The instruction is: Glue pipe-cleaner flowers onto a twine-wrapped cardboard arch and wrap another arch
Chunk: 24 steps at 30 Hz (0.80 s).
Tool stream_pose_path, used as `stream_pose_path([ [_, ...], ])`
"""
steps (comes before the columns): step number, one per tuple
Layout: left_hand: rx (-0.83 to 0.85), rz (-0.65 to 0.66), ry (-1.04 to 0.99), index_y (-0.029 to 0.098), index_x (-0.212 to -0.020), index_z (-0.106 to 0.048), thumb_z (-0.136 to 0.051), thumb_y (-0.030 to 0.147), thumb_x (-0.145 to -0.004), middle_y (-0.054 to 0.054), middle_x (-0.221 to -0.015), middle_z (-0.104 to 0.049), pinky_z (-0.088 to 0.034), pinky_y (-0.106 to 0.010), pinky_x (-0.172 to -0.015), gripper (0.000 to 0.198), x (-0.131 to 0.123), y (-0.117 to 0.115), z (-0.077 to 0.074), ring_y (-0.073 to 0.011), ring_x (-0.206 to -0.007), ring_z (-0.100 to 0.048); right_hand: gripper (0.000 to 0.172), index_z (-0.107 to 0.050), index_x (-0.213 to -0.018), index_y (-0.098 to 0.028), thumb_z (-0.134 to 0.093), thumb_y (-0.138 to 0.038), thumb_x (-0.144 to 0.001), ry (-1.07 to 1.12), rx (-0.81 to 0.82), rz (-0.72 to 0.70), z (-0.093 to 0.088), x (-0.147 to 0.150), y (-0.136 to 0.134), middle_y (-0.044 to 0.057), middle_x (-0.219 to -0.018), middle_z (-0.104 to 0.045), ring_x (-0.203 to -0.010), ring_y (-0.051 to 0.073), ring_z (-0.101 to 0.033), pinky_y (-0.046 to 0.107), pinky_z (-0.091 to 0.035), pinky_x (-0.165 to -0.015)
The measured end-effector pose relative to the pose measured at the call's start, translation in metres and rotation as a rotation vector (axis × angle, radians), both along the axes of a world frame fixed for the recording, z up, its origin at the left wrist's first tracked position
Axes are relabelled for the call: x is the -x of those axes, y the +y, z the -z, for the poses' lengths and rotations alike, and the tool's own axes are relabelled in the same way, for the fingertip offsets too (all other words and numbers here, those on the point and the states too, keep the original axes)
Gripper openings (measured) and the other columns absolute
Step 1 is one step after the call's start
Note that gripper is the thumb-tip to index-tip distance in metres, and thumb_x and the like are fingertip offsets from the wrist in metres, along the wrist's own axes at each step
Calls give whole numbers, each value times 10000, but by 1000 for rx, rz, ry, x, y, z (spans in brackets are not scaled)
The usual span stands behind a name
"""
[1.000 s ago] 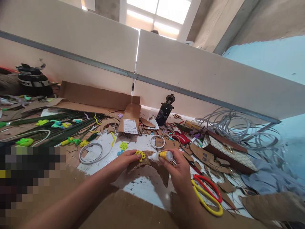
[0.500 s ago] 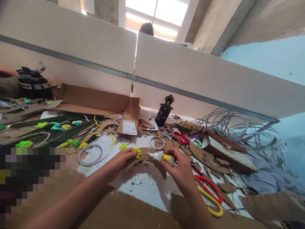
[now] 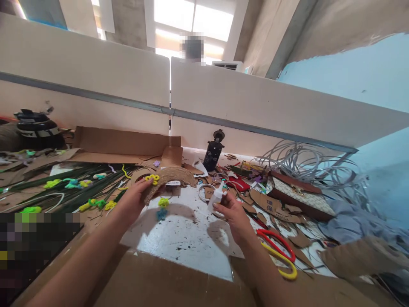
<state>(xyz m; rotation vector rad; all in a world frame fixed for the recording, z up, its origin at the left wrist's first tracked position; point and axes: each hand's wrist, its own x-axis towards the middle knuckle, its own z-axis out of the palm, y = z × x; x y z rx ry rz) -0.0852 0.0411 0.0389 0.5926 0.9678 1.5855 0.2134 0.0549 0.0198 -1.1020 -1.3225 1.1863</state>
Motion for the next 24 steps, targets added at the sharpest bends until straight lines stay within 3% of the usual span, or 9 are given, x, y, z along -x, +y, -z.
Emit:
stream_pose_path([
  [5,-41,-46,-90,128,-828,-750,-655,137,-770,-62,-859,-781,-585,-234,-733,112,13,0,-12,-158,-765,-716,479,-616,-1016,-212,-791,-395,-610,-196,-111,35,18,36,47,50,-909,-722,-848,262,-660,361,-503,-772],
  [11,-28,-78,-107,134,-828,-734,-643,123,-793,-46,-849,-780,-593,-230,-693,98,22,1,-9,-147,-721,-716,402,-636,-1000,-185,-715,-297,-621,-381,-183,103,51,69,89,49,-919,-725,-832,236,-656,329,-500,-743],
  [18,-28,-71,-130,131,-825,-721,-681,121,-769,-49,-839,-774,-594,-247,-698,69,25,2,-9,-152,-699,-721,370,-655,-1017,-182,-701,-270,-661,-547,-262,106,55,67,83,52,-963,-739,-851,232,-665,331,-485,-774],
  [24,-48,-34,-125,142,-822,-713,-691,126,-748,-44,-822,-772,-604,-265,-691,79,22,-3,-10,-165,-707,-726,304,-621,-1018,-158,-642,-305,-753,-653,-354,229,33,57,59,99,-990,-689,-891,258,-599,368,-444,-792],
])
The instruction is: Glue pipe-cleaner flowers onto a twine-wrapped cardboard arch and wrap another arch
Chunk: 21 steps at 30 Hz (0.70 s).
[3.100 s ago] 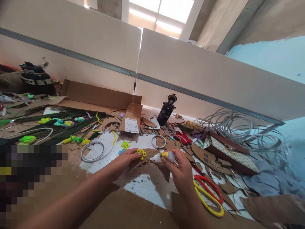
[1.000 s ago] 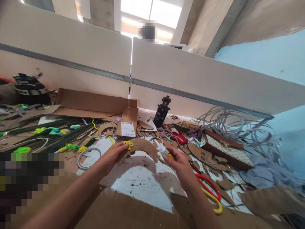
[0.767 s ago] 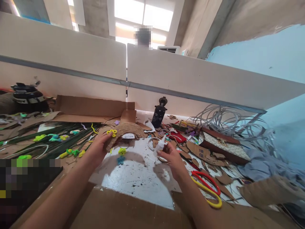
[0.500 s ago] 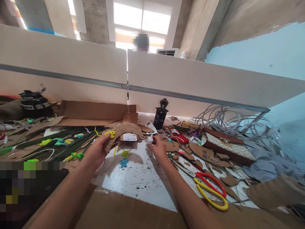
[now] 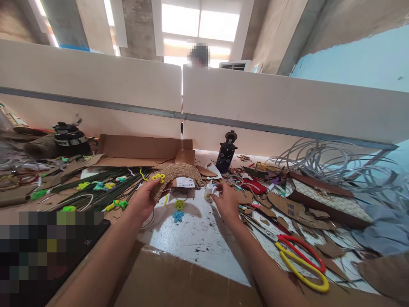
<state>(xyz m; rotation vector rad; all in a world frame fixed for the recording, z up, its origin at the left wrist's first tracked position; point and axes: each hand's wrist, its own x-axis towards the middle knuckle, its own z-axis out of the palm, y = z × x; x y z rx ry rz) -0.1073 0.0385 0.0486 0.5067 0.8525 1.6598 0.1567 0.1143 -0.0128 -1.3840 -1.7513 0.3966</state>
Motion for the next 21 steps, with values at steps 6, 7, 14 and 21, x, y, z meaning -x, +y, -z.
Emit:
stream_pose_path([
  [6,5,21,-12,153,-851,-718,-675,149,-752,-45,-844,-785,-616,-289,-774,108,-1,3,10,-189,-778,-749,121,-697,-880,-207,-591,-265,-884,-128,1,-269,-21,29,-49,51,-909,-718,-867,226,-624,321,-433,-774],
  [7,11,28,-25,148,-862,-724,-655,157,-767,-52,-851,-788,-617,-297,-781,118,-1,4,10,-194,-786,-751,111,-721,-876,-218,-613,-238,-876,-153,20,-322,-20,39,-56,41,-895,-729,-867,224,-633,317,-432,-780],
  [14,59,58,-50,134,-893,-713,-624,215,-822,-64,-822,-783,-621,-299,-724,140,-4,1,7,-198,-745,-749,172,-742,-1001,-229,-647,-160,-875,-372,65,-382,-9,86,-82,70,-1023,-709,-979,254,-611,334,-426,-818],
  [21,35,54,25,157,-856,-658,-693,181,-723,-36,-815,-765,-592,-262,-659,139,-4,2,16,-161,-683,-715,184,-659,-857,-204,-682,-62,-744,-227,132,-357,-5,89,-83,49,-953,-673,-905,232,-596,310,-417,-771],
])
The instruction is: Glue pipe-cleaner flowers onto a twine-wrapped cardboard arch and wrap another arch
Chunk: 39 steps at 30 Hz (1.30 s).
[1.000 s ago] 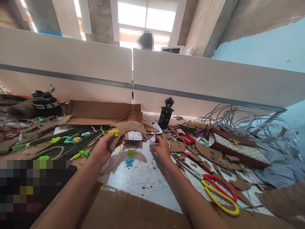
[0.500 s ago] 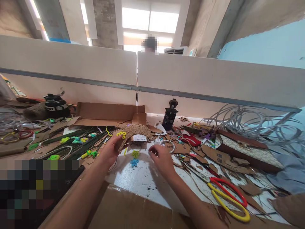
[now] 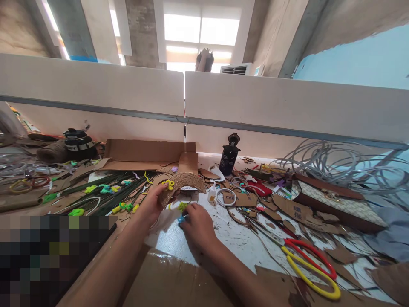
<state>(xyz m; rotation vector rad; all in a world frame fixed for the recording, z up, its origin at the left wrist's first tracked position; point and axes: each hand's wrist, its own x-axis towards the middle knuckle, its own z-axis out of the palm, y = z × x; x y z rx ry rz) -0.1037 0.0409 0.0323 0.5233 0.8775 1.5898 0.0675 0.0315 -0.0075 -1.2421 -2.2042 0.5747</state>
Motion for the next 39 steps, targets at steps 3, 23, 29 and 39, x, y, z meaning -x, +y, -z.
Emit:
stream_pose_path([
  [3,2,8,51,166,-864,-638,-710,178,-674,-22,-812,-752,-573,-259,-664,203,0,0,5,-160,-698,-710,220,-625,-805,-200,-637,-10,-694,67,70,14,1,-4,1,9,-805,-665,-756,192,-590,273,-405,-671],
  [23,47,356,299,143,-904,-721,-701,252,-589,-64,-804,-749,-501,-273,-683,335,-41,-19,-5,-193,-723,-685,111,-744,-884,-224,-660,-229,-812,373,14,14,-61,-63,7,23,-833,-744,-755,198,-665,314,-501,-703],
  [29,31,409,354,143,-920,-723,-703,275,-638,-73,-814,-748,-493,-265,-678,313,-45,-19,-1,-184,-733,-684,149,-740,-891,-236,-640,-156,-816,313,-94,18,-60,-61,6,17,-869,-747,-800,203,-670,316,-484,-733],
  [39,53,410,334,137,-955,-706,-681,250,-623,-52,-813,-734,-484,-250,-654,352,-45,-19,2,-173,-704,-682,160,-667,-927,-219,-597,-102,-843,180,-293,82,-55,-58,4,51,-919,-711,-856,230,-626,335,-456,-745],
])
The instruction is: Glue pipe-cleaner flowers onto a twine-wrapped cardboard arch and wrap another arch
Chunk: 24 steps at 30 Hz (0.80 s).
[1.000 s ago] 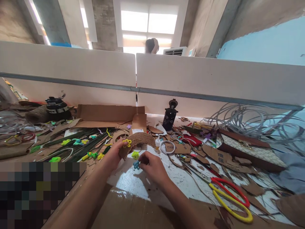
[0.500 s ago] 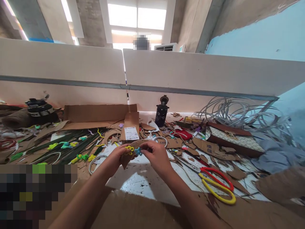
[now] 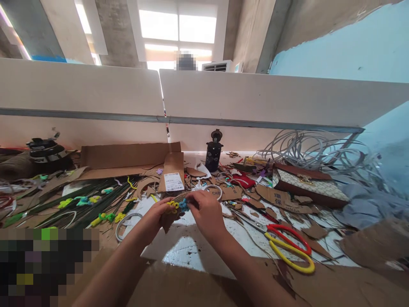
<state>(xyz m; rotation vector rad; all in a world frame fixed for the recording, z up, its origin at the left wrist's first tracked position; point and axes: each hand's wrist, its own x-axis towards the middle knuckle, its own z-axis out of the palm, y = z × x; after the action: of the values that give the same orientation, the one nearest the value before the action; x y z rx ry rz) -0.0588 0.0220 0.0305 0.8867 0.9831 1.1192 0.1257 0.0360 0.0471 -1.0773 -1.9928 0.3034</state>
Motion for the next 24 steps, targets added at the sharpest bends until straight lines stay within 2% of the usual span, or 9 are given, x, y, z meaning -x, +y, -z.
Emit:
stream_pose_path([
  [5,9,-8,-23,129,-957,-695,-694,255,-615,-52,-807,-731,-492,-256,-668,364,-1,0,-1,-171,-709,-675,138,-629,-855,-201,-612,-64,-855,-73,-112,43,4,3,-1,48,-860,-671,-827,232,-598,319,-423,-715],
  [11,7,-19,-60,144,-918,-696,-761,286,-612,-35,-797,-723,-488,-258,-675,344,-1,0,0,-166,-707,-669,107,-670,-860,-194,-641,-97,-896,-140,-236,53,11,4,1,44,-859,-667,-830,236,-595,323,-413,-727],
  [16,-4,-12,-38,144,-875,-673,-818,288,-594,-6,-699,-681,-420,-210,-591,348,-2,-3,-3,-133,-651,-636,140,-706,-893,-191,-634,-72,-879,-180,-256,36,14,3,2,54,-910,-678,-871,242,-606,336,-427,-764],
  [21,-14,-19,5,140,-923,-656,-856,295,-582,2,-715,-670,-384,-192,-549,424,-1,-1,3,-103,-604,-591,106,-710,-920,-194,-678,-115,-859,-254,-266,52,12,6,-3,61,-945,-680,-882,259,-602,365,-413,-782],
  [24,-9,-16,60,158,-948,-634,-832,307,-599,45,-635,-601,-272,-191,-443,429,-1,2,8,-66,-477,-460,105,-700,-921,-198,-717,-126,-846,-255,-269,46,12,7,-4,58,-960,-678,-904,264,-600,366,-406,-793],
])
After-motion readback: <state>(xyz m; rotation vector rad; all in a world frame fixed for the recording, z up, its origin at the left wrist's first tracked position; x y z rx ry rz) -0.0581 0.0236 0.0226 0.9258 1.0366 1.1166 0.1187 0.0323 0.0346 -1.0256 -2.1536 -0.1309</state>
